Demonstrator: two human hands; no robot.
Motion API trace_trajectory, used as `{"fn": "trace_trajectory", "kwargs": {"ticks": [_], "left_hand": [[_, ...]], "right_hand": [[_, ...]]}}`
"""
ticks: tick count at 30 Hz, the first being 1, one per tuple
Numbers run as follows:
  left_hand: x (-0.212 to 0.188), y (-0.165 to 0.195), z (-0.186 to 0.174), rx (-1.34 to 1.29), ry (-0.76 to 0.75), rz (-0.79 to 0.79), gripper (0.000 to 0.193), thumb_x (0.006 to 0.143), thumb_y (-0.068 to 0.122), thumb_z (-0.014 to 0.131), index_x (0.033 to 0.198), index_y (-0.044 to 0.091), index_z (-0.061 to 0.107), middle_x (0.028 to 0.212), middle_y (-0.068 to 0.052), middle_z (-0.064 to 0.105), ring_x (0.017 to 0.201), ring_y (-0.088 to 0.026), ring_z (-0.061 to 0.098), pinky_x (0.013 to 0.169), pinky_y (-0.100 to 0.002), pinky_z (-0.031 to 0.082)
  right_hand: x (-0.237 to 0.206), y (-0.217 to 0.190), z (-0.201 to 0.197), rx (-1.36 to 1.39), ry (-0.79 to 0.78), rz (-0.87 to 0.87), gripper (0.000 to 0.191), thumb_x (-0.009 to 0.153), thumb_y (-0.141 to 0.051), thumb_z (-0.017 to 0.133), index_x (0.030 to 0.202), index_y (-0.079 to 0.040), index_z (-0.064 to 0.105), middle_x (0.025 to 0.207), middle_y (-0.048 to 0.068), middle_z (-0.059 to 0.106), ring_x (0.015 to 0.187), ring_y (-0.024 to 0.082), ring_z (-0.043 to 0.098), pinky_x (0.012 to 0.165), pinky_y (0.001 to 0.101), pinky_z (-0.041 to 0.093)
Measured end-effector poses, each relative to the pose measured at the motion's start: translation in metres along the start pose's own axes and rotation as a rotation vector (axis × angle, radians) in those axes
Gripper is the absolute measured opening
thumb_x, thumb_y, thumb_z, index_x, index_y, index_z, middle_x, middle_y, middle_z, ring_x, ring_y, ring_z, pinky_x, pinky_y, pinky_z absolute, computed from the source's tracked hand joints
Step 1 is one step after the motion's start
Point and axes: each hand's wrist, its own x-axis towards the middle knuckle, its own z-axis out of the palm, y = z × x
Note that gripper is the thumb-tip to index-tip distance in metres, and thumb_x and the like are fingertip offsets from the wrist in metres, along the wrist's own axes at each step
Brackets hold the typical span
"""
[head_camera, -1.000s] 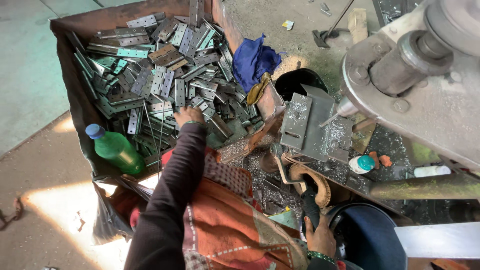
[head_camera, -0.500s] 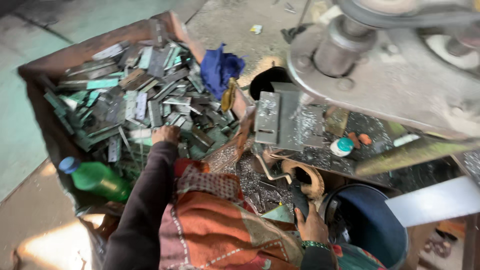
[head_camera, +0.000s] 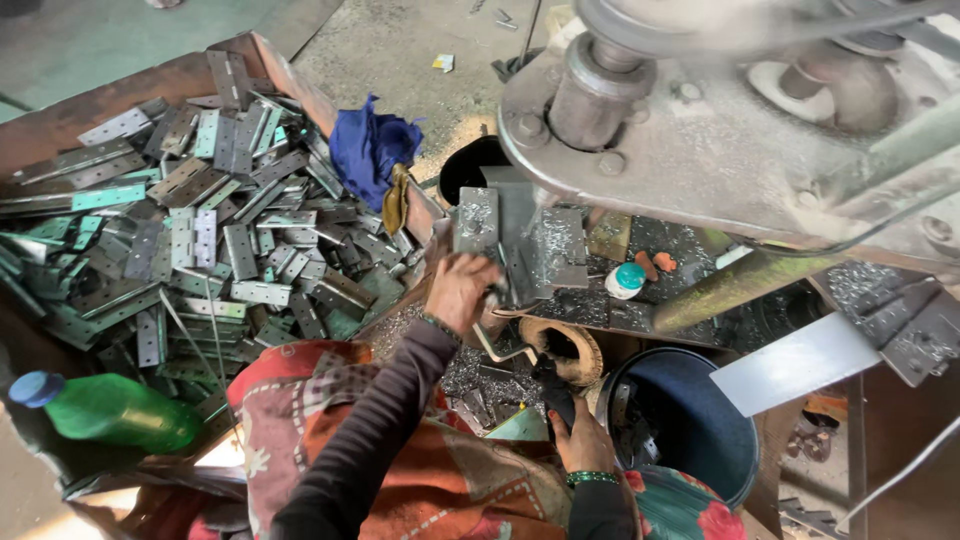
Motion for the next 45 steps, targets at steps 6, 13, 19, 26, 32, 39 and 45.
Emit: {"fn": "trace_trajectory", "kwargs": {"ticks": [6,13,19,26,32,39,45], "left_hand": [[0.000,0.022,0.024,0.259,-0.407,-0.144,0.046,0.091,0.016,0.065,0.135,0.018,0.053,0.146,-0.008,0.052,0.143,-0.025,0.042,0.124,-0.062,0.015],[-0.006,0.041,0.050,0.172,-0.017,-0.002,0.055,0.092,0.006,0.059,0.146,0.011,0.052,0.148,-0.017,0.054,0.144,-0.035,0.043,0.129,-0.053,0.023],[-0.048,0.057,0.059,0.183,0.097,0.196,0.056,0.079,-0.001,0.061,0.133,0.015,0.066,0.143,-0.014,0.064,0.133,-0.038,0.057,0.112,-0.050,0.045],[-0.028,0.043,0.051,0.052,0.184,0.137,0.055,0.075,-0.004,0.061,0.125,0.017,0.071,0.136,-0.012,0.070,0.119,-0.036,0.069,0.094,-0.044,0.062],[0.022,0.030,0.058,0.148,0.004,-0.026,0.059,0.085,-0.014,0.052,0.133,0.015,0.069,0.143,-0.012,0.065,0.099,-0.026,0.074,0.072,-0.042,0.065],[-0.047,0.045,0.044,0.193,-0.093,0.229,0.059,0.081,-0.009,0.057,0.131,0.018,0.068,0.141,-0.010,0.064,0.110,-0.025,0.073,0.080,-0.041,0.064],[-0.020,0.046,0.039,0.074,0.009,0.012,0.056,0.088,-0.004,0.054,0.138,0.019,0.063,0.149,-0.011,0.060,0.127,-0.034,0.061,0.100,-0.043,0.055]], "right_hand": [[0.000,-0.001,-0.001,0.062,0.085,-0.098,0.052,0.091,-0.047,0.065,0.129,-0.015,0.055,0.101,0.021,0.075,0.094,0.044,0.071,0.079,0.0540,0.056],[0.000,-0.003,0.001,0.028,0.060,-0.053,0.050,0.090,-0.048,0.066,0.126,-0.014,0.057,0.098,0.023,0.075,0.092,0.045,0.070,0.079,0.0553,0.055],[0.004,0.002,0.007,0.009,0.054,-0.029,0.052,0.090,-0.051,0.062,0.129,-0.017,0.056,0.099,0.022,0.075,0.093,0.043,0.072,0.080,0.0549,0.056],[0.004,0.009,0.019,0.021,0.096,-0.074,0.055,0.091,-0.052,0.064,0.130,-0.015,0.055,0.102,0.023,0.075,0.095,0.043,0.071,0.082,0.0537,0.056],[0.009,0.010,0.018,-0.031,0.074,-0.072,0.062,0.090,-0.051,0.066,0.135,-0.011,0.053,0.107,0.024,0.073,0.095,0.043,0.071,0.082,0.0525,0.057],[0.007,0.015,0.024,0.035,0.070,-0.092,0.067,0.087,-0.050,0.068,0.140,-0.013,0.052,0.111,0.023,0.071,0.098,0.044,0.068,0.081,0.0546,0.055],[0.004,0.012,0.018,0.147,0.113,-0.097,0.056,0.089,-0.046,0.067,0.134,-0.014,0.056,0.108,0.023,0.073,0.099,0.044,0.069,0.082,0.0549,0.055]]}}
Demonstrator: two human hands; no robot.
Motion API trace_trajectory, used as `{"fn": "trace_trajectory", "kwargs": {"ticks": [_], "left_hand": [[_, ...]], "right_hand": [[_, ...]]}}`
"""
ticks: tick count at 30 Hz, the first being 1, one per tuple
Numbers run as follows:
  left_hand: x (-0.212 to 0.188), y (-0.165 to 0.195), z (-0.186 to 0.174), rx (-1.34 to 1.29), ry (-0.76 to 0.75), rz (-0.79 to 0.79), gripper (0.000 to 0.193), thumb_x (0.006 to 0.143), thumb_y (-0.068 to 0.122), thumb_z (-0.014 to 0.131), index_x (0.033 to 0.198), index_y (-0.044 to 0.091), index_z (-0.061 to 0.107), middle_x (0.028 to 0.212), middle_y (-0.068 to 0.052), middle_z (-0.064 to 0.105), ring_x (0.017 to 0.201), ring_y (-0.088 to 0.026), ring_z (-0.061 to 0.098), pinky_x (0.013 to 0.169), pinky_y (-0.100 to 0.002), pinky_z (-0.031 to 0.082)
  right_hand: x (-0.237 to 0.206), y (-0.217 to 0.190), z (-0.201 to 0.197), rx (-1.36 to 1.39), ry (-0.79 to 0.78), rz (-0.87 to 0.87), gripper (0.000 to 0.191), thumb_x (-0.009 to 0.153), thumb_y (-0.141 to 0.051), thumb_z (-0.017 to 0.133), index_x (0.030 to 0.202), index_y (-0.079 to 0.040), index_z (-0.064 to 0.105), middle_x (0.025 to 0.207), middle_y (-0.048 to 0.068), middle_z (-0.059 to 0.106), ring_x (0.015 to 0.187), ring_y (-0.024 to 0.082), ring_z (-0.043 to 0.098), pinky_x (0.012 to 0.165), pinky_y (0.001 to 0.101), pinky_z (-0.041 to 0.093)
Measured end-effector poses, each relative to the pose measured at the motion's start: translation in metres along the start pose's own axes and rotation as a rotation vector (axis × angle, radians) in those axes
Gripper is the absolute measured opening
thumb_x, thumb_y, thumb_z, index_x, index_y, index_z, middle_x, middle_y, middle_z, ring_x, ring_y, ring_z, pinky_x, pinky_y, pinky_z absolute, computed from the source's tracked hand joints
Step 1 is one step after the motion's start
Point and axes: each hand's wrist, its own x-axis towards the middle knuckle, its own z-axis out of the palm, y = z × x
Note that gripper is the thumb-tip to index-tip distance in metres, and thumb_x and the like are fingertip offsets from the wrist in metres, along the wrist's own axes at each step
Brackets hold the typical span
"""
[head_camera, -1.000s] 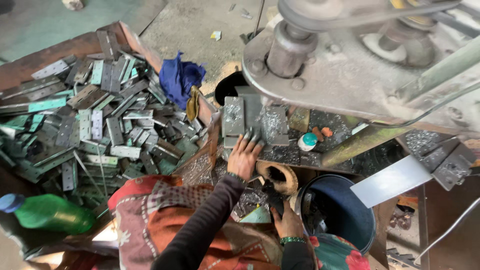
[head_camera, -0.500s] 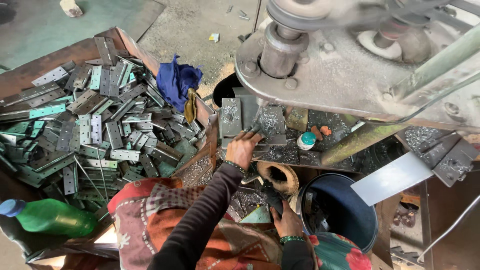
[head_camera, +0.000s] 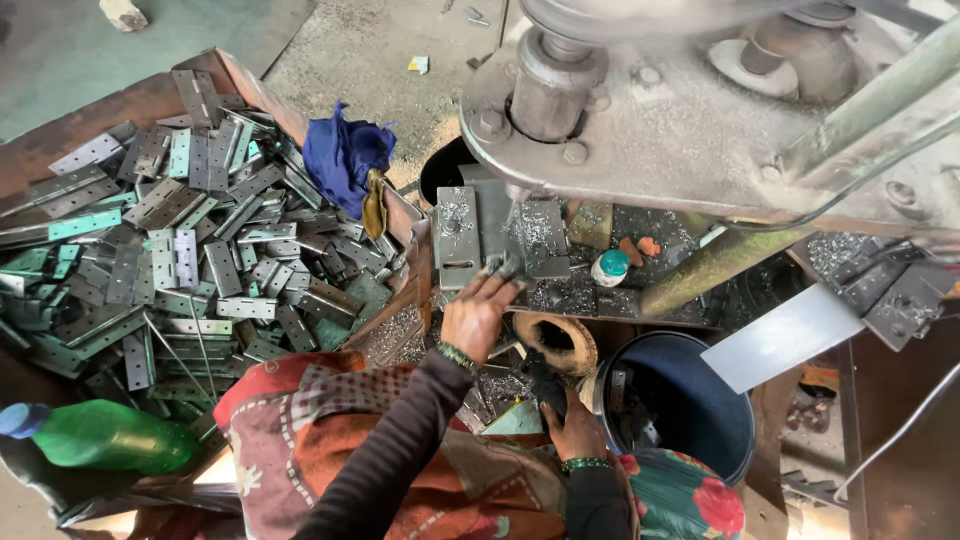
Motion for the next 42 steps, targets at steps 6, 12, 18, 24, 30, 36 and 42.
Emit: {"fn": "trace_trajectory", "kwargs": {"ticks": [6,12,18,24,30,36,42], "left_hand": [[0.013,-0.005,0.012,0.186,-0.145,-0.040,0.068,0.088,0.024,0.063,0.151,0.004,0.046,0.154,-0.019,0.042,0.145,-0.034,0.037,0.123,-0.058,0.005],[0.019,-0.002,0.005,0.244,-0.112,-0.215,0.059,0.087,0.029,0.063,0.141,0.005,0.054,0.155,-0.012,0.048,0.148,-0.029,0.038,0.125,-0.062,-0.002],[0.044,0.004,0.004,0.220,-0.154,-0.319,0.052,0.088,0.025,0.060,0.135,0.005,0.058,0.149,-0.014,0.052,0.144,-0.031,0.040,0.123,-0.062,-0.004],[0.031,-0.003,0.021,0.187,0.008,-0.265,0.044,0.093,0.018,0.055,0.134,0.004,0.063,0.142,-0.013,0.061,0.141,-0.030,0.051,0.130,-0.061,0.000],[0.024,-0.010,0.018,0.195,0.090,-0.167,0.036,0.091,0.017,0.056,0.123,0.005,0.067,0.131,-0.013,0.064,0.133,-0.032,0.054,0.125,-0.065,0.002],[0.044,-0.011,0.020,0.216,0.063,-0.225,0.039,0.089,0.019,0.058,0.124,0.006,0.066,0.135,-0.012,0.063,0.136,-0.032,0.052,0.124,-0.065,0.000],[0.051,-0.013,0.015,0.244,0.036,-0.236,0.051,0.089,0.021,0.058,0.138,0.007,0.061,0.148,-0.010,0.056,0.143,-0.030,0.043,0.124,-0.065,-0.005]], "right_hand": [[0.003,-0.006,-0.006,-0.071,-0.083,0.077,0.051,0.091,-0.049,0.065,0.130,-0.016,0.057,0.106,0.022,0.075,0.100,0.044,0.070,0.085,0.0557,0.055],[0.018,-0.044,-0.073,-0.204,-0.218,-0.093,0.065,0.092,-0.052,0.063,0.140,-0.011,0.045,0.106,0.025,0.073,0.097,0.047,0.070,0.080,0.0566,0.056],[0.023,-0.082,-0.110,-0.442,-0.369,0.064,0.065,0.098,-0.049,0.054,0.150,-0.014,0.037,0.111,0.020,0.074,0.103,0.042,0.070,0.085,0.0541,0.056],[0.011,-0.027,-0.023,-0.278,-0.388,0.042,0.063,0.097,-0.043,0.057,0.147,-0.010,0.036,0.112,0.024,0.071,0.101,0.045,0.068,0.083,0.0566,0.054],[0.013,-0.024,-0.045,-0.261,-0.484,0.118,0.060,0.099,-0.041,0.058,0.145,-0.009,0.037,0.107,0.029,0.072,0.099,0.048,0.068,0.084,0.0584,0.052],[0.011,-0.042,-0.072,-0.333,-0.280,0.033,0.055,0.095,-0.043,0.060,0.139,-0.016,0.041,0.116,0.020,0.071,0.099,0.047,0.069,0.085,0.0590,0.055],[0.016,0.003,0.004,-0.293,-0.262,-0.055,0.086,0.074,-0.026,0.069,0.149,-0.011,0.029,0.121,0.024,0.065,0.101,0.048,0.066,0.079,0.0578,0.056]]}}
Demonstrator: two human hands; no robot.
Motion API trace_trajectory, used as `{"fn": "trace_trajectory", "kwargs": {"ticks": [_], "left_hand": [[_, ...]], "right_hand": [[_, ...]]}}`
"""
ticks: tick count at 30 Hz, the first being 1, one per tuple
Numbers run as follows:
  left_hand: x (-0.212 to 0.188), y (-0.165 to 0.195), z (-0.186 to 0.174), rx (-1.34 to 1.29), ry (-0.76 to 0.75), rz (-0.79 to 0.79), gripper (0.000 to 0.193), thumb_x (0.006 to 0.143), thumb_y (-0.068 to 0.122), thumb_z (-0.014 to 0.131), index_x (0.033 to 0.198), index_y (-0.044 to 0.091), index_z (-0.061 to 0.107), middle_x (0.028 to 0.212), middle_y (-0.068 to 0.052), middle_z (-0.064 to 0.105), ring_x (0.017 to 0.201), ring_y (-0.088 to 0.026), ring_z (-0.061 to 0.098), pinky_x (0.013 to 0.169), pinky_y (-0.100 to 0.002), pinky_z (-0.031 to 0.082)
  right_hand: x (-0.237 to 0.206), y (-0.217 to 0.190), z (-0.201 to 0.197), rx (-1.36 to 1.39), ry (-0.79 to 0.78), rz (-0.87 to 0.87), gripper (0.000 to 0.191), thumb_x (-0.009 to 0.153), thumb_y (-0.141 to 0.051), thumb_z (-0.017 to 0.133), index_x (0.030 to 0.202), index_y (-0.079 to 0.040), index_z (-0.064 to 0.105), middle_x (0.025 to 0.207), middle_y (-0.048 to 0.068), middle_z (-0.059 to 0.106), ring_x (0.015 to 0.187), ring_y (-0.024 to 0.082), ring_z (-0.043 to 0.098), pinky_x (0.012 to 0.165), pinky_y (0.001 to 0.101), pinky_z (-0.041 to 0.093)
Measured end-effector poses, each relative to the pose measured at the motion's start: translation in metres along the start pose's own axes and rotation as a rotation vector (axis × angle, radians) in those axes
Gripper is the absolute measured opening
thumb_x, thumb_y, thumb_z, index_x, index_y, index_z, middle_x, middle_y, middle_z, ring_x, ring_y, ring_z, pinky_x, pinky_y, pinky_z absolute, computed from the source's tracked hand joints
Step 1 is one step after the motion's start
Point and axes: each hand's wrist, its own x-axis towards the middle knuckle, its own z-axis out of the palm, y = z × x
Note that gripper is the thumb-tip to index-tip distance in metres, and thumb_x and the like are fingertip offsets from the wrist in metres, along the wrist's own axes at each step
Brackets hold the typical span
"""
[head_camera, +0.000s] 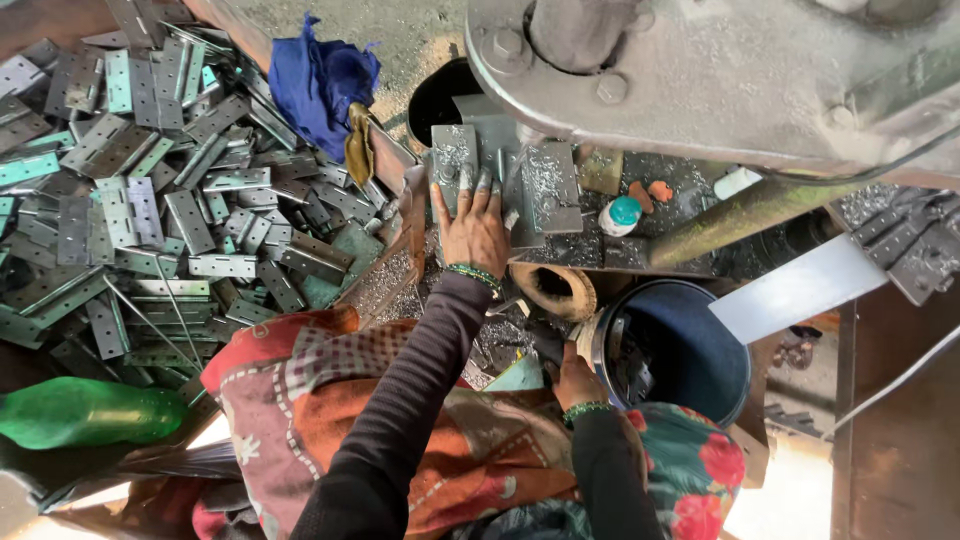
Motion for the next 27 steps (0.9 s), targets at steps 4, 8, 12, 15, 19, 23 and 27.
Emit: {"fn": "trace_trajectory", "kwargs": {"ticks": [4,8,12,15,19,23,27], "left_hand": [[0.000,0.000,-0.011,-0.008,-0.340,-0.074,0.052,0.095,0.024,0.055,0.146,0.011,0.056,0.156,-0.007,0.049,0.152,-0.029,0.037,0.126,-0.066,-0.009],[0.023,-0.003,-0.001,0.122,-0.295,-0.031,0.056,0.088,0.026,0.054,0.143,0.016,0.053,0.161,-0.006,0.038,0.145,-0.029,0.032,0.117,-0.067,-0.013],[0.032,-0.007,0.013,0.064,-0.197,-0.048,0.049,0.097,0.027,0.051,0.145,0.016,0.057,0.163,-0.007,0.041,0.153,-0.028,0.027,0.120,-0.069,-0.013],[0.031,-0.008,0.013,0.053,-0.136,-0.050,0.053,0.093,0.032,0.055,0.143,0.013,0.058,0.161,-0.006,0.042,0.156,-0.027,0.023,0.119,-0.067,-0.012],[0.026,-0.007,0.005,-0.007,-0.166,-0.056,0.054,0.096,0.028,0.057,0.147,0.010,0.058,0.161,-0.007,0.047,0.154,-0.027,0.030,0.126,-0.068,-0.008],[0.028,-0.008,0.007,-0.002,0.007,-0.009,0.062,0.081,0.021,0.060,0.141,0.008,0.060,0.158,-0.009,0.046,0.153,-0.029,0.030,0.120,-0.068,-0.007],[0.043,-0.009,0.023,0.042,-0.168,-0.058,0.056,0.090,0.019,0.054,0.146,0.010,0.057,0.159,-0.009,0.045,0.151,-0.029,0.035,0.121,-0.071,-0.008]], "right_hand": [[0.000,0.001,-0.018,-0.057,-0.173,0.072,0.071,0.091,-0.036,0.064,0.149,-0.009,0.032,0.115,0.023,0.071,0.102,0.044,0.070,0.085,0.0566,0.056],[-0.023,-0.019,-0.087,-0.050,-0.145,0.097,0.062,0.098,-0.046,0.058,0.148,-0.018,0.037,0.111,0.022,0.074,0.103,0.045,0.069,0.089,0.0577,0.053],[-0.024,-0.024,-0.085,-0.025,-0.098,0.117,0.059,0.096,-0.046,0.058,0.145,-0.019,0.039,0.112,0.021,0.073,0.101,0.046,0.069,0.086,0.0582,0.054],[-0.014,-0.011,-0.033,0.014,-0.138,0.119,0.061,0.095,-0.045,0.059,0.144,-0.017,0.037,0.113,0.022,0.070,0.099,0.047,0.068,0.083,0.0590,0.054],[0.001,-0.002,0.001,0.030,-0.019,0.033,0.061,0.096,-0.047,0.060,0.141,-0.012,0.038,0.109,0.024,0.071,0.098,0.047,0.069,0.083,0.0586,0.054],[-0.005,-0.001,-0.036,-0.013,-0.237,0.104,0.059,0.097,-0.047,0.058,0.141,-0.013,0.039,0.110,0.022,0.072,0.098,0.046,0.070,0.083,0.0577,0.055],[-0.018,-0.008,-0.070,-0.052,-0.054,0.040,0.056,0.096,-0.046,0.057,0.139,-0.014,0.041,0.112,0.020,0.073,0.098,0.045,0.070,0.083,0.0574,0.055]]}}
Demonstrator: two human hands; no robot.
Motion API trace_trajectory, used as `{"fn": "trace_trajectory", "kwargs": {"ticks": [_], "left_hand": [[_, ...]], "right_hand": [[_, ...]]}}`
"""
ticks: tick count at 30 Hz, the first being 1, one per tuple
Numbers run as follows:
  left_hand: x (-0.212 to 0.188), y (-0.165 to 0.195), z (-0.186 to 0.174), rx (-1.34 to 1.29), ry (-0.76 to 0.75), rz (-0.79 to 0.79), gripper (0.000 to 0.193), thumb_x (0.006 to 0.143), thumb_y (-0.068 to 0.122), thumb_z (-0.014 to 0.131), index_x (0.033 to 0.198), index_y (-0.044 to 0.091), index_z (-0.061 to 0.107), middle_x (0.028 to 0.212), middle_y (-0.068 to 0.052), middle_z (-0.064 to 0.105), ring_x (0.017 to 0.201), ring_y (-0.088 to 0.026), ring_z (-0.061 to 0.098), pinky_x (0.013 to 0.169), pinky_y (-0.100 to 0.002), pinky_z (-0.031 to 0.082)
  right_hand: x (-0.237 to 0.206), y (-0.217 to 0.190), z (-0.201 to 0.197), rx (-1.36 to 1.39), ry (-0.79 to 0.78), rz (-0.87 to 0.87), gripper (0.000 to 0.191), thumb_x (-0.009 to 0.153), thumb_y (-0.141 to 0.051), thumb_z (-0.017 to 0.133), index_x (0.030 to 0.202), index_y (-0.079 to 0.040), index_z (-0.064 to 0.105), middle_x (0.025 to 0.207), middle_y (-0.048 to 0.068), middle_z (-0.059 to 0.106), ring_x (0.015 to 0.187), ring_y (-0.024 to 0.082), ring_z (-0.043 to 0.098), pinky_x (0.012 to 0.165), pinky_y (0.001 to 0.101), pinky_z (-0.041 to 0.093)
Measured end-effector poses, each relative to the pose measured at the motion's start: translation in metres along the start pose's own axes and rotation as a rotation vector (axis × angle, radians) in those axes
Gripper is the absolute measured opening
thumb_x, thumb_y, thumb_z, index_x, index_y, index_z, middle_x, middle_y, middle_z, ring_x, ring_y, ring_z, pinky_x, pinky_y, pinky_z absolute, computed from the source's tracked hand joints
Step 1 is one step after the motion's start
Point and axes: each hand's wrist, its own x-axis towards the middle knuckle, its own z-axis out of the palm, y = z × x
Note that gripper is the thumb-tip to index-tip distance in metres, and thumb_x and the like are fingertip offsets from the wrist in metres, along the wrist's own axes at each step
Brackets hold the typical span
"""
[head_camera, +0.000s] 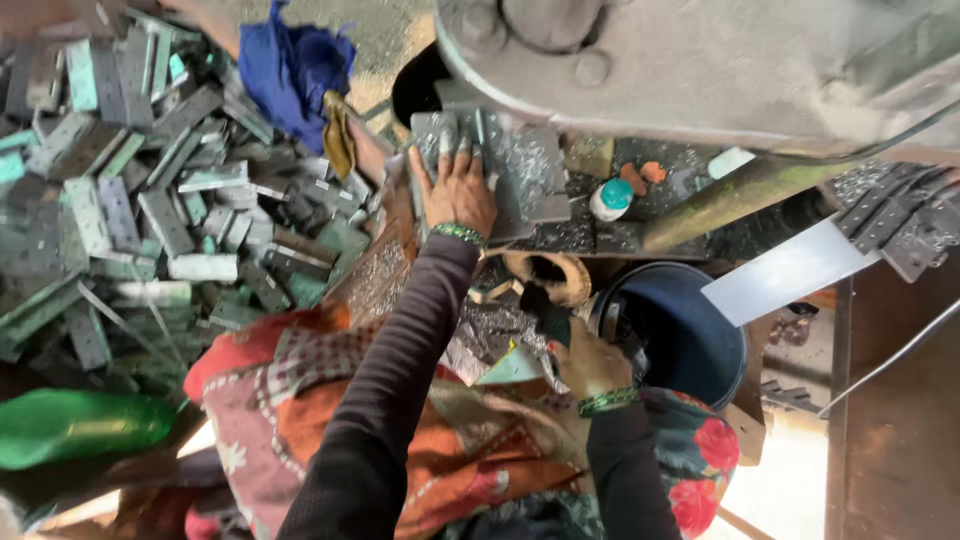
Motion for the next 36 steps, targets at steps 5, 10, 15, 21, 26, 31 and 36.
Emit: {"fn": "trace_trajectory", "kwargs": {"ticks": [5,10,15,21,26,31,36], "left_hand": [[0.010,-0.007,0.016,-0.007,0.038,0.007,0.052,0.093,0.020,0.052,0.144,0.013,0.058,0.165,-0.006,0.043,0.150,-0.027,0.038,0.121,-0.071,-0.007],[0.012,-0.016,0.005,-0.023,0.137,0.067,0.052,0.100,0.033,0.054,0.151,0.019,0.055,0.165,-0.003,0.045,0.153,-0.029,0.036,0.122,-0.069,-0.005],[-0.011,-0.007,-0.016,0.095,-0.186,0.034,0.073,0.092,0.049,0.059,0.155,0.018,0.043,0.163,-0.005,0.038,0.152,-0.027,0.029,0.120,-0.069,-0.009],[-0.094,0.009,-0.016,-0.028,0.104,0.133,0.063,0.078,0.028,0.071,0.135,0.009,0.054,0.153,-0.011,0.051,0.149,-0.029,0.037,0.121,-0.068,-0.005],[-0.108,-0.007,-0.007,-0.184,0.222,0.278,0.045,0.073,0.008,0.076,0.117,0.013,0.063,0.119,-0.007,0.062,0.130,-0.030,0.053,0.121,-0.065,0.018],[-0.076,-0.020,-0.040,-0.342,0.012,0.568,0.045,0.074,0.002,0.072,0.117,0.014,0.062,0.115,-0.006,0.063,0.116,-0.028,0.057,0.100,-0.044,0.056],[-0.041,0.016,-0.062,-0.300,-0.068,-0.002,0.036,0.094,0.009,0.065,0.128,0.007,0.056,0.120,-0.013,0.062,0.095,-0.026,0.067,0.080,-0.041,0.062]], "right_hand": [[0.026,-0.002,0.048,0.078,-0.118,0.049,0.066,0.095,-0.034,0.059,0.149,-0.012,0.029,0.119,0.022,0.067,0.096,0.044,0.070,0.079,0.0579,0.056],[0.021,0.007,0.069,0.077,-0.276,0.125,0.073,0.094,-0.028,0.061,0.155,-0.013,0.023,0.123,0.021,0.065,0.096,0.044,0.070,0.079,0.0592,0.056],[-0.001,-0.005,0.008,0.035,-0.048,0.052,0.056,0.098,-0.045,0.060,0.137,-0.007,0.045,0.109,0.024,0.071,0.100,0.045,0.069,0.084,0.0569,0.055],[-0.018,-0.035,-0.041,0.097,0.052,0.033,0.058,0.093,-0.044,0.061,0.140,-0.016,0.046,0.104,0.023,0.073,0.098,0.046,0.069,0.083,0.0586,0.053],[-0.010,-0.024,-0.010,0.150,0.070,0.041,0.054,0.094,-0.048,0.062,0.132,-0.013,0.048,0.102,0.024,0.073,0.095,0.047,0.069,0.080,0.0590,0.054],[0.003,-0.009,0.026,0.184,0.071,0.055,0.052,0.094,-0.052,0.063,0.125,-0.012,0.051,0.098,0.025,0.074,0.094,0.046,0.070,0.080,0.0589,0.054],[0.011,0.000,0.045,0.199,0.106,0.038,0.051,0.092,-0.054,0.062,0.125,-0.016,0.052,0.097,0.024,0.074,0.092,0.046,0.070,0.080,0.0585,0.054]]}}
